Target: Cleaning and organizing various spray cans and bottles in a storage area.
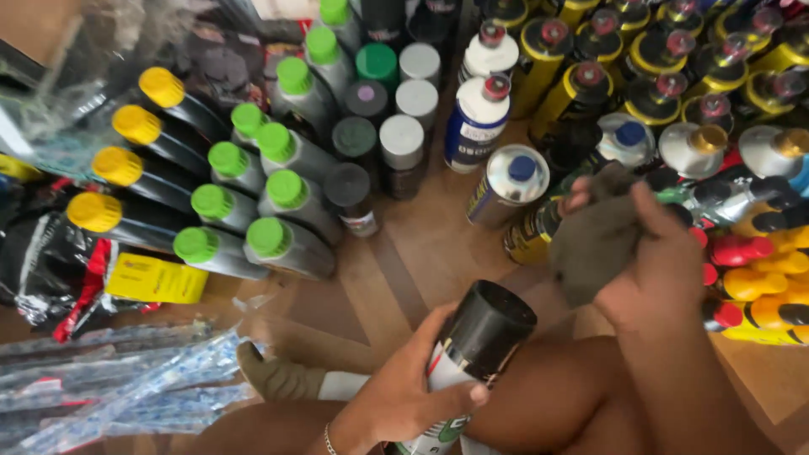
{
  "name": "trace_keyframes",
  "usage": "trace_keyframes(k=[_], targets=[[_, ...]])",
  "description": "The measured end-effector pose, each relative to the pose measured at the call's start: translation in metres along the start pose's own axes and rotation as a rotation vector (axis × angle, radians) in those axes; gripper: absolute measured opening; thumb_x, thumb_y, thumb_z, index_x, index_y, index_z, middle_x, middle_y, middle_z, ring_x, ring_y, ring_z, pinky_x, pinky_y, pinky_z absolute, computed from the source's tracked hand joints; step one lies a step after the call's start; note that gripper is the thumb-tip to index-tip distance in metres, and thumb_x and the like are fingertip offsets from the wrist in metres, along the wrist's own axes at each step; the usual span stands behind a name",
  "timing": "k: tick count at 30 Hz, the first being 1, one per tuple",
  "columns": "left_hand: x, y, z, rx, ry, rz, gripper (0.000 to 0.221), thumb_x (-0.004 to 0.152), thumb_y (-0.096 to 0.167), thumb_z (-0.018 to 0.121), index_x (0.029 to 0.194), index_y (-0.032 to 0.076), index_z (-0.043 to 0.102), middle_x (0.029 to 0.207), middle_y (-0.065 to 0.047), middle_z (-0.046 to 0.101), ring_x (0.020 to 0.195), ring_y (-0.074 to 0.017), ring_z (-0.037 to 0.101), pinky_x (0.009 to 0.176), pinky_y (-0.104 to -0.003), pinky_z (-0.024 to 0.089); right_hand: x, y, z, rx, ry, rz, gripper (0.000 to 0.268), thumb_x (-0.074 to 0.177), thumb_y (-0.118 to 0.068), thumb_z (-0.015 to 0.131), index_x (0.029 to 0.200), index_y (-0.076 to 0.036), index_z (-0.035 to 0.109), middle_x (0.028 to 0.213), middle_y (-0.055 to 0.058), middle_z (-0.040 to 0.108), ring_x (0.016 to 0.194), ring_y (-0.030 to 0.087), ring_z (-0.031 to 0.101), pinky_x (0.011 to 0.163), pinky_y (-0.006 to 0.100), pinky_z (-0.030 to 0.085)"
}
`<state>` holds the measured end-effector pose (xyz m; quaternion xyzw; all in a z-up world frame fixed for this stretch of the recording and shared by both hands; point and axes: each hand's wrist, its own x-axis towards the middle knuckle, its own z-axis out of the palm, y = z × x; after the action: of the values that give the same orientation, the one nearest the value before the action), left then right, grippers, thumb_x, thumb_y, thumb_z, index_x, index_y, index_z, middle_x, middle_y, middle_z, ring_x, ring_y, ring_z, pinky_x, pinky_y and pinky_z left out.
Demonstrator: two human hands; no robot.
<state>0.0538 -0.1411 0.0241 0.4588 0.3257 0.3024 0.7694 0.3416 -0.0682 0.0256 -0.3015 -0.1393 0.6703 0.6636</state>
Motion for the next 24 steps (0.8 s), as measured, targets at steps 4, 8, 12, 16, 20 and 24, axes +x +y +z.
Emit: trace_keyframes(k=[4, 8, 12, 16, 20, 24], targets=[[0.000, -0.002, 0.006, 0.169, -0.031, 0.002, 0.085, 0.085, 0.026, 0.080, 0.157, 0.008, 0.037, 0.133, -0.006, 0.061, 0.126, -0.0182, 0.056, 0.109, -0.032, 0.044, -0.029, 0.007, 0.037, 0.135, -0.151, -0.047, 0.035, 0.113, -0.025, 0.055, 0.139, -0.002, 0.054, 0.133, 0.021, 0.059, 0.124, 0.033, 0.059, 0.108, 0.049, 0.049], [-0.002, -0.001, 0.011, 0.208, -0.030, 0.124, 0.089, 0.086, 0.028, 0.082, 0.158, 0.003, 0.036, 0.146, -0.012, 0.058, 0.141, -0.0234, 0.052, 0.118, -0.036, 0.038, -0.051, 0.036, 0.059, -0.436, -0.477, -0.173, 0.050, 0.102, -0.034, 0.066, 0.142, -0.010, 0.050, 0.137, 0.025, 0.054, 0.130, 0.039, 0.054, 0.108, 0.057, 0.047], [-0.002, -0.002, 0.005, 0.394, 0.068, 0.191, 0.084, 0.082, 0.031, 0.085, 0.151, 0.001, 0.047, 0.137, -0.014, 0.067, 0.131, -0.0244, 0.063, 0.112, -0.037, 0.047, -0.050, 0.034, 0.070, -1.480, -1.020, -0.458, 0.060, 0.096, -0.038, 0.068, 0.148, -0.012, 0.055, 0.160, 0.017, 0.051, 0.154, 0.042, 0.042, 0.123, 0.054, 0.035], [-0.007, -0.008, 0.002, 0.601, 0.186, -0.023, 0.072, 0.073, 0.038, 0.090, 0.128, 0.002, 0.060, 0.113, -0.012, 0.074, 0.107, -0.0203, 0.072, 0.094, -0.036, 0.056, -0.047, 0.038, 0.075, -1.588, -0.945, -0.403, 0.077, 0.079, -0.039, 0.082, 0.144, -0.008, 0.055, 0.158, 0.020, 0.044, 0.146, 0.037, 0.042, 0.113, 0.047, 0.036], [-0.005, -0.001, 0.010, 0.400, 0.157, 0.020, 0.074, 0.079, 0.039, 0.084, 0.137, 0.003, 0.057, 0.111, -0.012, 0.071, 0.102, -0.0190, 0.066, 0.091, -0.034, 0.056, -0.036, 0.032, 0.069, -1.431, -0.871, -0.238, 0.072, 0.077, -0.035, 0.085, 0.136, -0.001, 0.060, 0.147, 0.017, 0.060, 0.139, 0.031, 0.057, 0.109, 0.039, 0.046], [-0.006, -0.007, 0.007, 0.082, 0.097, 0.042, 0.088, 0.084, 0.034, 0.080, 0.155, 0.005, 0.037, 0.127, -0.009, 0.062, 0.114, -0.0176, 0.058, 0.099, -0.032, 0.049, -0.039, 0.041, 0.069, -1.433, -0.680, -0.212, 0.049, 0.081, -0.030, 0.081, 0.120, -0.003, 0.069, 0.121, 0.011, 0.075, 0.110, 0.024, 0.076, 0.093, 0.034, 0.057]])
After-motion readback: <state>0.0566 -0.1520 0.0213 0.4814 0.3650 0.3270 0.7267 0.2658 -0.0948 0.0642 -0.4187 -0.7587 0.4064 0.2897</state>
